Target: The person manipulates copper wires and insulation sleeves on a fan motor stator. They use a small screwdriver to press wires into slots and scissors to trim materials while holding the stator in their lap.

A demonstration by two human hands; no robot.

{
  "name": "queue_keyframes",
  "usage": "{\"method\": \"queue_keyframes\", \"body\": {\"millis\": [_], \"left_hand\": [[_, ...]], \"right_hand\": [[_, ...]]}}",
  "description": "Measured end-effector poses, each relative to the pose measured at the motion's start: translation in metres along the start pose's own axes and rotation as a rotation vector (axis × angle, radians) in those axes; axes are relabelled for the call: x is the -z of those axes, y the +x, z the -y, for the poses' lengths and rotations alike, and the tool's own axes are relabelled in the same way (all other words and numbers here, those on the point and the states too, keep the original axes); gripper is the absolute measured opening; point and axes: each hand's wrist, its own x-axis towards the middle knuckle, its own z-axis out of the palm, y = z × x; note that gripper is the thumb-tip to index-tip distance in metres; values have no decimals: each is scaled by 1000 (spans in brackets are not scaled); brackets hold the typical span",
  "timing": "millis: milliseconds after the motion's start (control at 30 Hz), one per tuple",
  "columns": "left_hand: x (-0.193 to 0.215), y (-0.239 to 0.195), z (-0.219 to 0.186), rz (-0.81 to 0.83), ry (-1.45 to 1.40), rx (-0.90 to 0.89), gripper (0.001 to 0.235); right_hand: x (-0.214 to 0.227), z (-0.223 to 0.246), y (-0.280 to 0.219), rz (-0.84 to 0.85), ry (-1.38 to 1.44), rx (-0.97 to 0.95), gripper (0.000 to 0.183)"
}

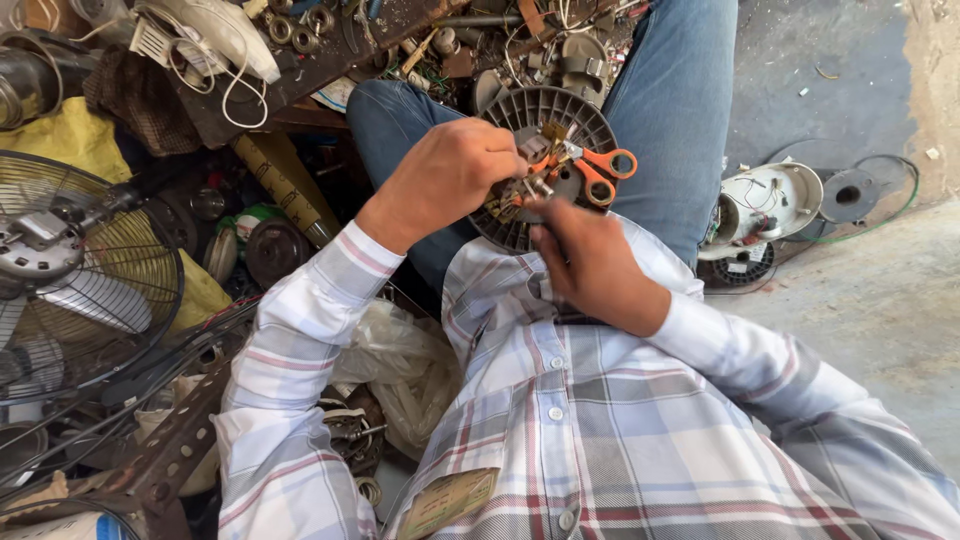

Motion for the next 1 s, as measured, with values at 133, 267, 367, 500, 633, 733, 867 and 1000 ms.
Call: {"method": "queue_keyframes", "body": {"millis": [133, 267, 367, 500, 633, 733, 867, 1000], "left_hand": [[-2, -5, -2, -27, 0, 44, 9], [0, 0, -4, -26, 4, 45, 11], [0, 2, -3, -5, -14, 55, 13], [-2, 2, -2, 46, 18, 53, 19], [3, 14, -7, 71, 48, 46, 25], [8, 15, -12, 90, 37, 108, 18], [6, 16, -9, 83, 21, 116, 16], [3, 15, -4, 80, 27, 123, 16]], "right_hand": [[7, -18, 4, 75, 108, -34, 17], [18, -37, 16, 116, 349, -372, 19], [4, -23, 3, 76, 184, -35, 10], [7, -39, 1, 185, 55, 165, 14], [12, -72, 11, 107, 571, -133, 27], [3, -75, 1, 280, 1082, -430, 31], [19, -72, 7, 309, 1168, -499, 19], [17, -56, 23, 138, 760, -397, 31]]}}
